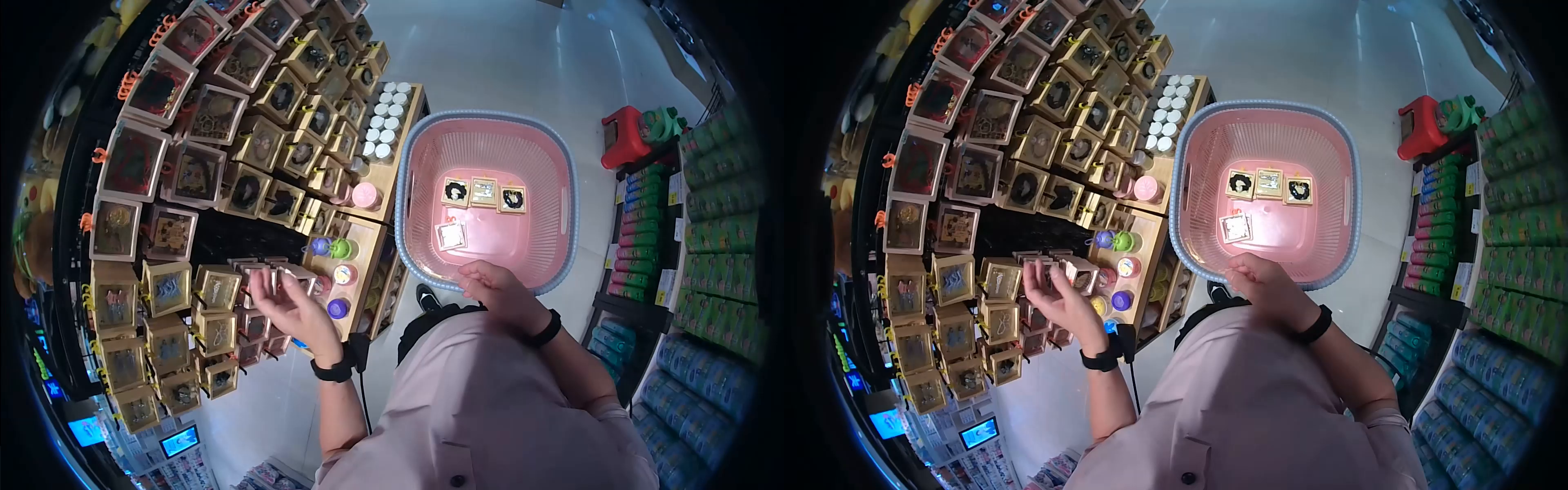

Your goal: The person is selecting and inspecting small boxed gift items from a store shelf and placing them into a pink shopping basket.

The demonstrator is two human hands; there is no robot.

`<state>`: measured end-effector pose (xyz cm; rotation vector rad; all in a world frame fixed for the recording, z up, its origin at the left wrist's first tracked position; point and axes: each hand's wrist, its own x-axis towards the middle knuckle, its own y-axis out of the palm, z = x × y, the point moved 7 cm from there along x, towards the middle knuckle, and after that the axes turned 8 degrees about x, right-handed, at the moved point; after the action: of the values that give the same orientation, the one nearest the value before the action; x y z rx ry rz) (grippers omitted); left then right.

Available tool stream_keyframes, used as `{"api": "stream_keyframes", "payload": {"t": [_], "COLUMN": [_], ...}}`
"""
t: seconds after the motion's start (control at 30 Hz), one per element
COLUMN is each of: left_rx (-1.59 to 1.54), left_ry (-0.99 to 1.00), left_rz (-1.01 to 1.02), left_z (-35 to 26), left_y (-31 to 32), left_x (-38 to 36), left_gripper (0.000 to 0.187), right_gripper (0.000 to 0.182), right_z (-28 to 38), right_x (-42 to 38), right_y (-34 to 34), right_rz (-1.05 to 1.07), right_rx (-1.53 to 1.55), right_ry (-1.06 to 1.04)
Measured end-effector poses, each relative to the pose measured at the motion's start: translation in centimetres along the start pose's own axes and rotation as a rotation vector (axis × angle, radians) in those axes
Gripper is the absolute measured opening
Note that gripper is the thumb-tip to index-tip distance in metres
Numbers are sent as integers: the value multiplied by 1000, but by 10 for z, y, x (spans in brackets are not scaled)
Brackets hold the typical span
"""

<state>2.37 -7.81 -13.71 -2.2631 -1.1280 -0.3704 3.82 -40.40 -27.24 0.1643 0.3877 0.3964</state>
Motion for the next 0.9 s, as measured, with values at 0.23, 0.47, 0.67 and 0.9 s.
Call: {"api": "stream_keyframes", "payload": {"t": [0.23, 0.47, 0.67, 0.9], "left_rx": [165, 429, 846, 1009], "left_ry": [336, 463, 14, -396], "left_rz": [975, 1426, 1449, 1196], "left_z": [-41, 15, 175, 282], "left_y": [129, 280, 396, 413], "left_x": [-70, -126, -187, -267], "left_gripper": [35, 36, 53, 77], "right_gripper": [34, 33, 31, 30], "right_z": [-8, -3, 5, -20], "right_x": [-15, -42, -62, -113], "right_y": [-82, -136, -162, -222], "right_rz": [-286, -484, -528, -702], "right_rx": [-69, -240, -203, -76], "right_ry": [3, 18, 34, 238]}}
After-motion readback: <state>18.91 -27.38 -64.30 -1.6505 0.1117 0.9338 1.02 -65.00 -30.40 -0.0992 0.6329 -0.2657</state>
